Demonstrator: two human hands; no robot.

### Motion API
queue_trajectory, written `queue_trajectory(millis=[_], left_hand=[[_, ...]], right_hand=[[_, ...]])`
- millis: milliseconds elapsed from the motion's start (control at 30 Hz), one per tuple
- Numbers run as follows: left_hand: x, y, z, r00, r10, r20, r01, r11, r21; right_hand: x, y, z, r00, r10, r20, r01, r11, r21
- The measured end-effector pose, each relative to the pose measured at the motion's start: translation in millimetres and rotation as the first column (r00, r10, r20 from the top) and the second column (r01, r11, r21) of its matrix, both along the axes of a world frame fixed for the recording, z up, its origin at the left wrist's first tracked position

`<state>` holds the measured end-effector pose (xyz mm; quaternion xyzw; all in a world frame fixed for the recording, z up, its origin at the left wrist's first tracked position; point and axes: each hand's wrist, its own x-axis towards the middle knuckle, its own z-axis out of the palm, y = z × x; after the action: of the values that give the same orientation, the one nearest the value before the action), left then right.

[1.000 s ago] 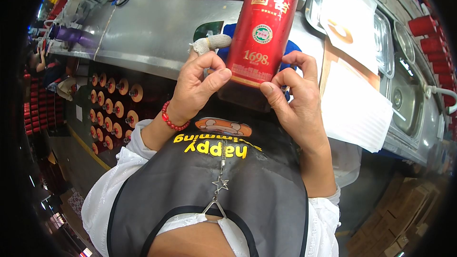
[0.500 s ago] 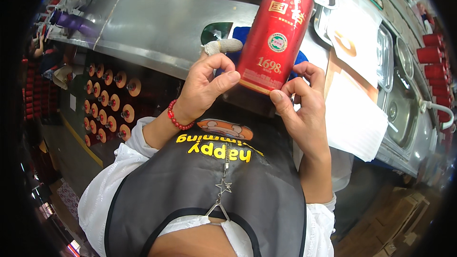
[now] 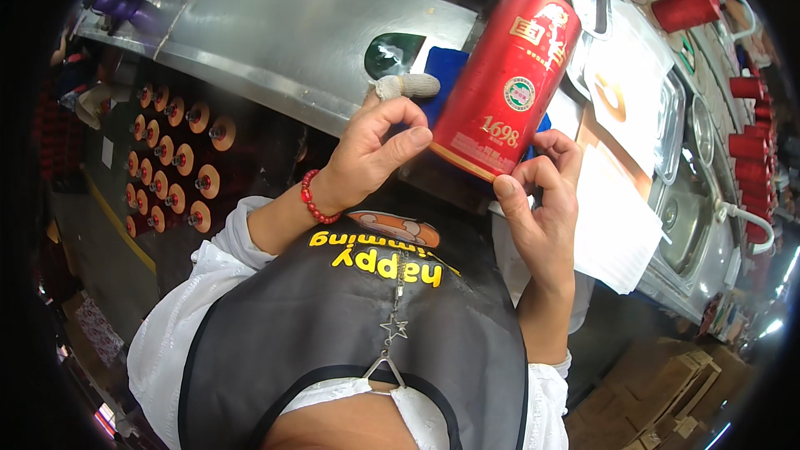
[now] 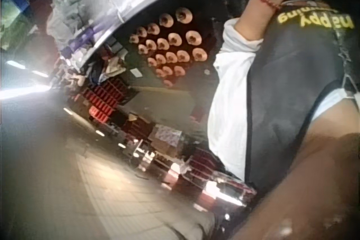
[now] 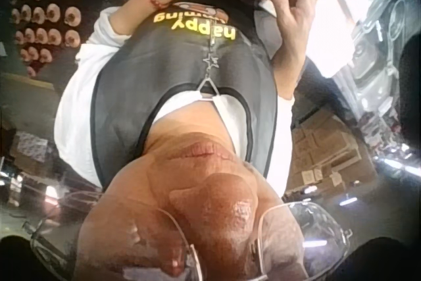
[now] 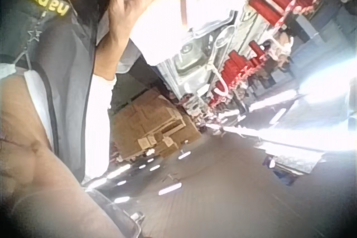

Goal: The person repeatedly applies a red label to a red bottle, smooths it with a green squeegee, and then peels it off. They repeat this cycle multiple times, handling the bottle, label, and squeegee throughout the clip.

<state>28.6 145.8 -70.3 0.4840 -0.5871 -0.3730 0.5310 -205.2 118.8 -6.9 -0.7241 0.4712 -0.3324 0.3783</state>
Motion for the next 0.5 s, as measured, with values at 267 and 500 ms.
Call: queue_trajectory(millis=[267,500], left_hand=[[-6.9,27.0,-0.9,0.972,0.145,0.185,-0.048,0.894,-0.446],[-5.9,30.0,-25.6,0.964,0.148,0.223,-0.060,0.933,-0.356]], right_hand=[[-2.9,-2.6,-5.1,0.999,0.032,0.005,-0.032,0.999,-0.013],[-5.9,-4.3,-7.2,0.998,0.061,-0.022,-0.061,0.998,-0.026]])
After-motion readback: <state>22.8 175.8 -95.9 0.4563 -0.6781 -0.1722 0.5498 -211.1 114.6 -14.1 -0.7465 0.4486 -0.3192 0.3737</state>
